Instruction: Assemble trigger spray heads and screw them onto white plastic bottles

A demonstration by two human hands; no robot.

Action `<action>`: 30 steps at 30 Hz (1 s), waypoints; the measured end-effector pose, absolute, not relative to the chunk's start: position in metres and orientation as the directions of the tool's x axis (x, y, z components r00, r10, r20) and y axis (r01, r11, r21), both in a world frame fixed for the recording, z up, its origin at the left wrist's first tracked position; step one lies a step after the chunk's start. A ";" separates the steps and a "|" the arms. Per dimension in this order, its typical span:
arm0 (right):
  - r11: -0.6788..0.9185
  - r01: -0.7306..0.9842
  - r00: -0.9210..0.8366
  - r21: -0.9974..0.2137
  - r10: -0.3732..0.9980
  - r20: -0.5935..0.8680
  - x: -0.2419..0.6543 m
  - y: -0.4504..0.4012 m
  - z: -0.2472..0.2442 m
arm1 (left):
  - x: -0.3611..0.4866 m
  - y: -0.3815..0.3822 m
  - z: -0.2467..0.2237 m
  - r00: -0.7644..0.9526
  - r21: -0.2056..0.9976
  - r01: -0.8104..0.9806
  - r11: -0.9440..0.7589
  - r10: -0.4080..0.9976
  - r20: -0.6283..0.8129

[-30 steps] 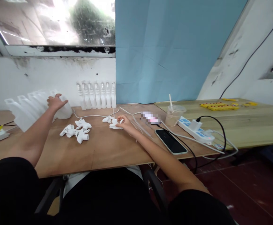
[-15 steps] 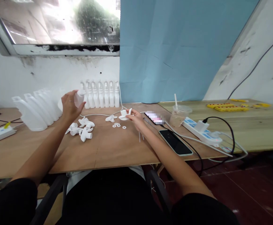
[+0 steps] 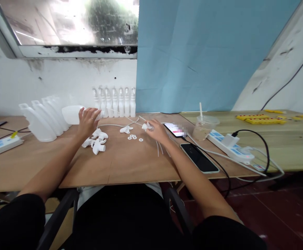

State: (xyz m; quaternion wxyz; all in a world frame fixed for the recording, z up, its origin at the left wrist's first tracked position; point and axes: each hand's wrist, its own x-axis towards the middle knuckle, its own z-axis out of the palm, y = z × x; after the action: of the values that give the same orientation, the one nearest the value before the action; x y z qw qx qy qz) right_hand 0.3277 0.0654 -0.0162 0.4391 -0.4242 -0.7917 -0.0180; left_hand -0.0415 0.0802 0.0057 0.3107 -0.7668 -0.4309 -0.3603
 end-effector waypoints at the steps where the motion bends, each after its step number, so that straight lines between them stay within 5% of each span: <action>1: 0.634 0.690 -0.260 -0.348 0.666 0.699 0.327 0.064 -0.016 | -0.041 0.080 0.006 0.365 -0.158 0.883 -0.441 0.437 0.822; 9: 0.614 0.700 -0.287 -0.365 0.709 0.644 0.326 0.061 -0.017 | -0.042 0.080 0.005 0.319 -0.108 0.894 -0.434 0.450 0.834; 19: 0.612 0.667 -0.256 -0.424 0.723 0.641 0.322 0.057 -0.014 | -0.034 0.076 0.004 0.420 -0.203 0.854 -0.478 0.405 0.812; 25: 0.626 0.231 -0.025 -0.745 0.769 0.638 0.297 0.044 0.007 | 0.007 0.049 0.018 0.555 -0.284 0.740 -0.609 0.315 0.770; 30: 0.725 0.019 0.004 -0.688 0.688 0.725 0.272 0.027 0.055 | 0.047 0.029 0.037 0.541 -0.268 0.686 -0.676 0.228 0.809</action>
State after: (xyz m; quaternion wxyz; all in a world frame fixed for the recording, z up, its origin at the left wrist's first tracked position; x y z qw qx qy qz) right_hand 0.2725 0.0274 0.0552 0.6555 -0.2689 -0.6580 0.2552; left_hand 0.0469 0.0293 0.0372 0.2926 -0.8277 -0.2760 -0.3913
